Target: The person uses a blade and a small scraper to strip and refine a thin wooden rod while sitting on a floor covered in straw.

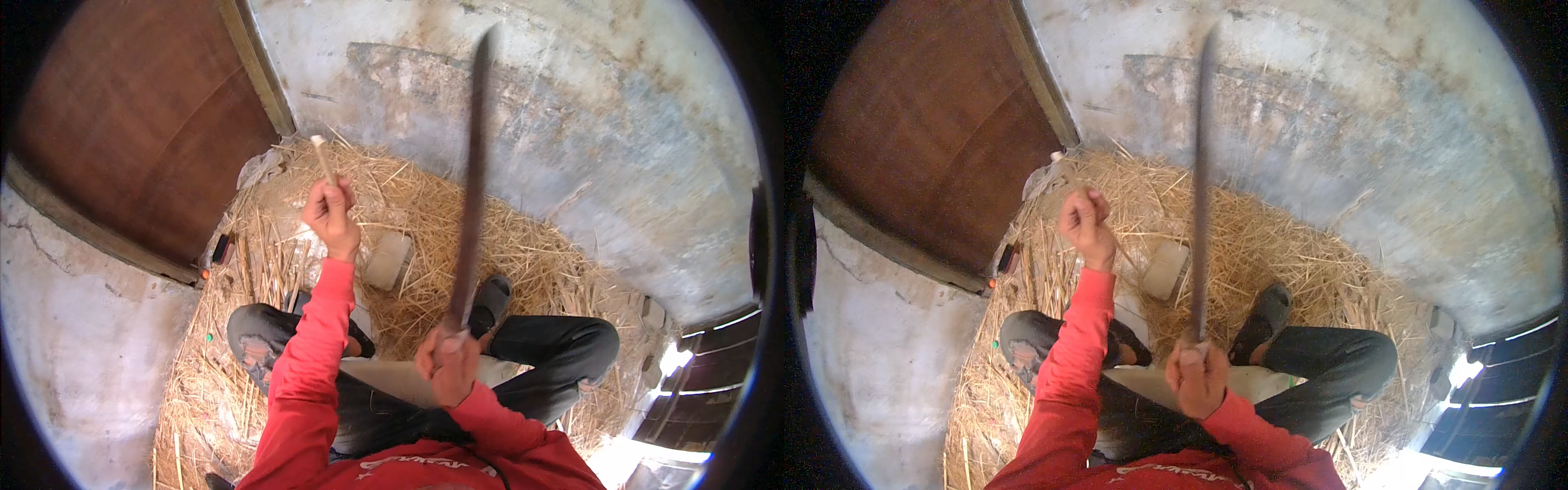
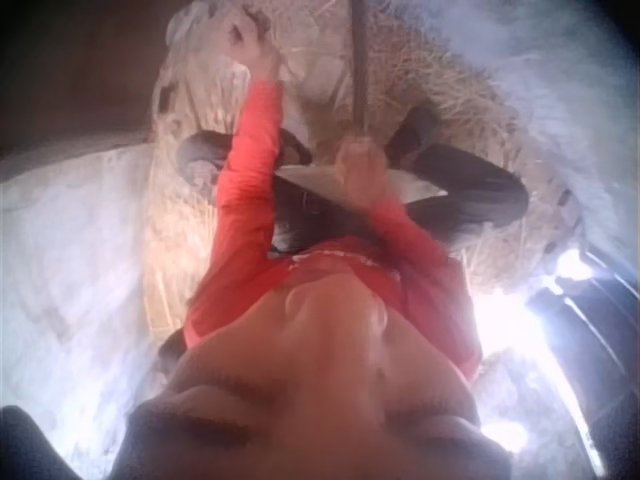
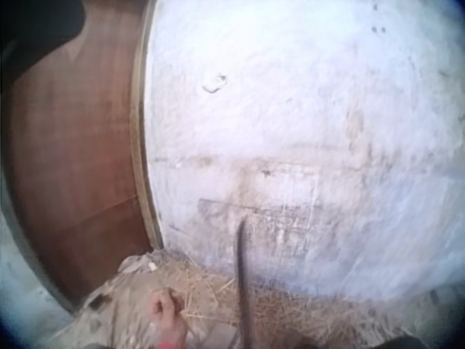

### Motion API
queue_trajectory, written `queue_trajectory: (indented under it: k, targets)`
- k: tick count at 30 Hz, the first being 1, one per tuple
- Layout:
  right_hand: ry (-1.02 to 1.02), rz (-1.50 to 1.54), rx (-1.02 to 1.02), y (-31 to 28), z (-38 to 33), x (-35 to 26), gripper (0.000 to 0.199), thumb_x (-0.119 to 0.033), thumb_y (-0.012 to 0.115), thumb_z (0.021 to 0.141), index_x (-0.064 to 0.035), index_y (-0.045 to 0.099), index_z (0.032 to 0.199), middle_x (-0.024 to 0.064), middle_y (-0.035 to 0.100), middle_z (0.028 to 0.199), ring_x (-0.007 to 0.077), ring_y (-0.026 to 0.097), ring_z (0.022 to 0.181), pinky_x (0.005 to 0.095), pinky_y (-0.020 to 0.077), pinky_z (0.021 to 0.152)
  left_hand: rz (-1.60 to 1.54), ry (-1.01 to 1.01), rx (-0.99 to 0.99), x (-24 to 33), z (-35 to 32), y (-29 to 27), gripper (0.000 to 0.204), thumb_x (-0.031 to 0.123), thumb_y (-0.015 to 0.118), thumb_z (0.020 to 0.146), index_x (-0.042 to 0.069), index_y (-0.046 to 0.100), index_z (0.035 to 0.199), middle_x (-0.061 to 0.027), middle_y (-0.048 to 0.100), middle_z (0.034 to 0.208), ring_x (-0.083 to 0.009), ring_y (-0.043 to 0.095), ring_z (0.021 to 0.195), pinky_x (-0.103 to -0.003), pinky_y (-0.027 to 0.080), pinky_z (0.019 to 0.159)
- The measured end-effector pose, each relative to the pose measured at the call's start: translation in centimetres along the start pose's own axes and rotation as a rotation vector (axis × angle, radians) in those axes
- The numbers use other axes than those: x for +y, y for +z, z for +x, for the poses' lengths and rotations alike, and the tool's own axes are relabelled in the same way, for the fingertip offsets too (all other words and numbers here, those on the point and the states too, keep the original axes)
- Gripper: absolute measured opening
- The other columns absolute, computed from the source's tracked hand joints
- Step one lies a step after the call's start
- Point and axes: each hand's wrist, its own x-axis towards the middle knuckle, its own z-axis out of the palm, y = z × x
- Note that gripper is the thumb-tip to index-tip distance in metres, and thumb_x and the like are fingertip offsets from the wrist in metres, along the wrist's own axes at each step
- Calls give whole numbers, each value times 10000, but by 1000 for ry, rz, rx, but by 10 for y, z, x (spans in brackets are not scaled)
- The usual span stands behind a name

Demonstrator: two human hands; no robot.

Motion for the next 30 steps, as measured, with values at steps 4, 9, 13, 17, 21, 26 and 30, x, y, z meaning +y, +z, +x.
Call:
queue_trajectory:
  k: [4, 9, 13, 17, 21, 26, 30]
  targets:
    - [428, 124, 106, 5, -16, 13, 419, -406, 443, 1044, -61, 468, 809, -1, 453, 591, 92, 451, 480, 251, 352, 439, -51, 74, -40, 46, 18, 19, 326, 309, 533, 1025, -1, 550, 921, -7, 423, 659, -82, 331, 565, -252, 250, 517]
    - [372, 108, 110, 2, -7, 14, 387, -378, 445, 1046, -57, 474, 831, 12, 468, 603, 92, 452, 478, 249, 360, 433, -134, 51, -69, 54, 21, 26, 343, 331, 535, 1022, -1, 550, 934, 16, 350, 640, -84, 309, 573, -258, 241, 527]
    - [62, 0, 108, -3, 24, -28, 402, -395, 421, 1048, -51, 481, 849, 19, 472, 602, 110, 459, 476, 260, 368, 438, -184, 12, -54, 31, 18, 17, 368, 347, 540, 1022, -3, 562, 912, 21, 379, 632, -65, 304, 537, -238, 225, 485]
    - [-258, 86, 41, 6, 28, -32, 455, -447, 422, 1033, -46, 489, 830, 21, 475, 599, 138, 466, 478, 278, 375, 447, -233, 3, -21, 33, 24, 7, 349, 331, 553, 1017, 3, 558, 901, 16, 402, 637, -58, 299, 526, -228, 218, 472]
    - [83, -227, 4, -13, -7, 61, 471, -476, 422, 1027, -63, 491, 810, 15, 462, 595, 141, 472, 477, 271, 371, 443, -253, -3, 14, 36, 21, 12, 336, 323, 558, 1013, 19, 537, 871, 13, 402, 639, -58, 296, 529, -227, 216, 469]
    - [611, -22, 174, -10, 8, 21, 479, -529, 411, 1014, -92, 470, 827, -1, 405, 566, 140, 412, 409, 274, 352, 411, -245, -63, 26, 0, 1, -11, 331, 318, 561, 1012, 38, 511, 843, 4, 415, 658, -60, 304, 529, -232, 223, 458]
    - [221, 124, 186, -9, 23, -34, 548, -620, 387, 983, -101, 442, 815, -5, 384, 548, 145, 380, 379, 291, 338, 394, -198, -127, 44, 14, -6, 8, 315, 310, 569, 1000, 37, 512, 854, 32, 368, 675, -64, 296, 537, -234, 219, 472]
